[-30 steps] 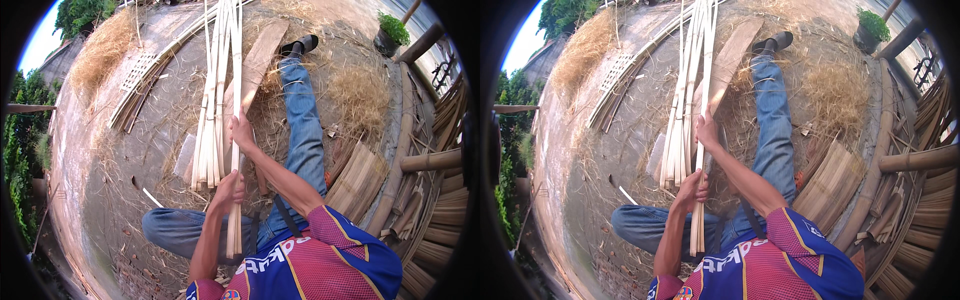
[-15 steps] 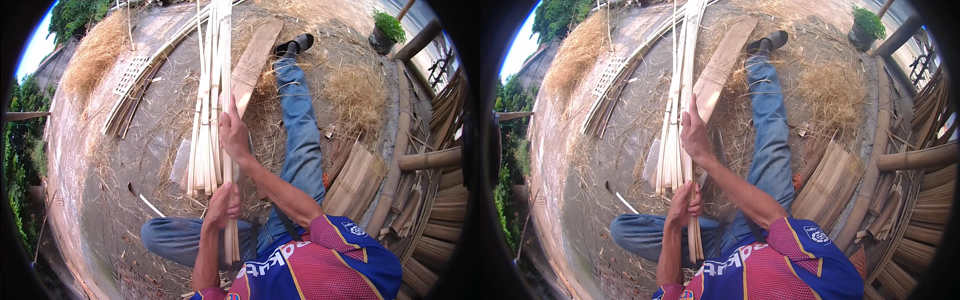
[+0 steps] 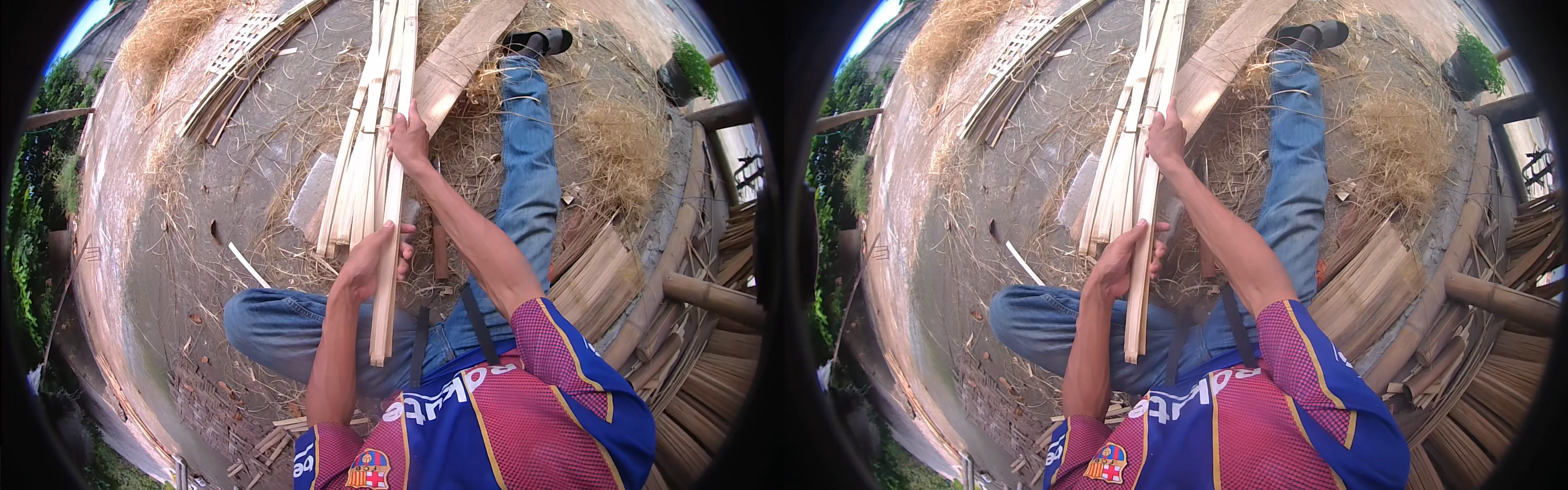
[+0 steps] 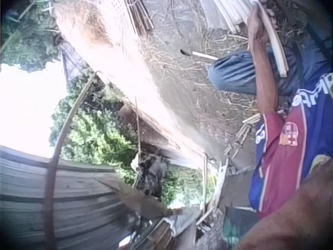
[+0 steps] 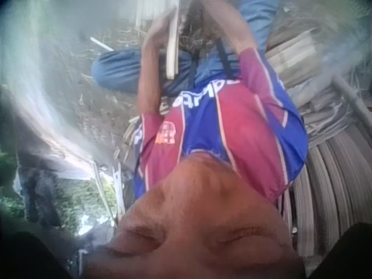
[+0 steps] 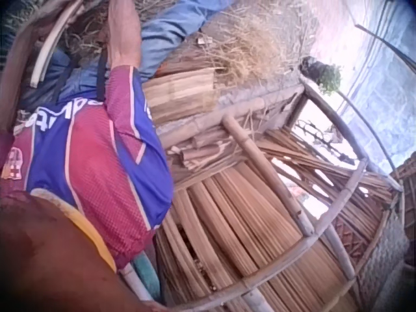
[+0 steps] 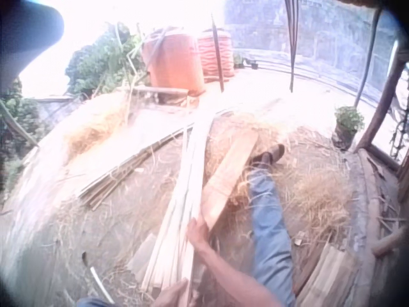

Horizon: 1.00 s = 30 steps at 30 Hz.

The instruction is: The person sits on the ground and bundles thin bamboo strips together using a thin cord. They align the strips, wrap the cord around them multiple times, and tie knots to secure the bundle.

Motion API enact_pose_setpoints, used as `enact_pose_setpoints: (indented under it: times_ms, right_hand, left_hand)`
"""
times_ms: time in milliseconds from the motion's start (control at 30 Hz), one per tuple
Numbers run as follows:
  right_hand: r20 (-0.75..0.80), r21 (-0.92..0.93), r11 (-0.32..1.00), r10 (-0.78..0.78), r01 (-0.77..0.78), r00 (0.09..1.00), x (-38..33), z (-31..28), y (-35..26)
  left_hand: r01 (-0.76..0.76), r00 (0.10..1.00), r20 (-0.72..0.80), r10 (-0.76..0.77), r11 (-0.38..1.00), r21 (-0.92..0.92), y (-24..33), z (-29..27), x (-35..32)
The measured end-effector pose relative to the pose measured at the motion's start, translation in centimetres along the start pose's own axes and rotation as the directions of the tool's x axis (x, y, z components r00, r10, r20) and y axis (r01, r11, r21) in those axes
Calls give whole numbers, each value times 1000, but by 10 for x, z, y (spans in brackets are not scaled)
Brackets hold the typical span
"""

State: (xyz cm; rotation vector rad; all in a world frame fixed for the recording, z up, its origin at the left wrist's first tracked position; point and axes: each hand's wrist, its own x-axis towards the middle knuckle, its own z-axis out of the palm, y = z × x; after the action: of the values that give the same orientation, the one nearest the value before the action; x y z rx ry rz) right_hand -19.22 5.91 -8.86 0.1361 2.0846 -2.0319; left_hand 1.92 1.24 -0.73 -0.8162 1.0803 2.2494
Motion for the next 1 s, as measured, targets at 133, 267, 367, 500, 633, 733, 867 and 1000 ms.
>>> enact_pose_setpoints:
  times_ms: [133, 267, 367, 500, 633, 733, 867, 1000]
  right_hand:
    - [85, 66, 996, 46, -51, 995, 28, -14, -7]
    - [26, -101, 979, -177, 179, 984, 53, -46, 20]
    - [78, -37, 973, -223, 227, 972, -8, -65, 9]
    - [147, 55, 932, -363, 359, 920, -133, -125, -21]
    - [341, -145, 859, -423, 491, 840, -204, -181, -25]
    - [459, -243, 803, -399, 544, 794, -218, -199, -27]
    - [494, -290, 752, -412, 592, 766, -206, -204, -21]
    - [471, -318, 763, -389, 563, 792, -206, -199, -15]
  left_hand:
    - [4, 983, 183, 25, 988, -156, -18, -5, -6]
    - [-27, 989, 142, 51, 985, -169, 3, 14, 21]
    - [-41, 984, 154, 86, 961, -272, 12, 14, 44]
    - [-26, 974, 193, 117, 908, -418, 16, 37, 86]
    - [48, 976, 208, 66, 864, -502, 17, 74, 113]
    - [66, 953, 287, 97, 858, -509, 8, 82, 122]
    - [44, 957, 268, 115, 852, -522, 0, 79, 127]
    - [-28, 974, 187, 127, 888, -459, -3, 81, 123]
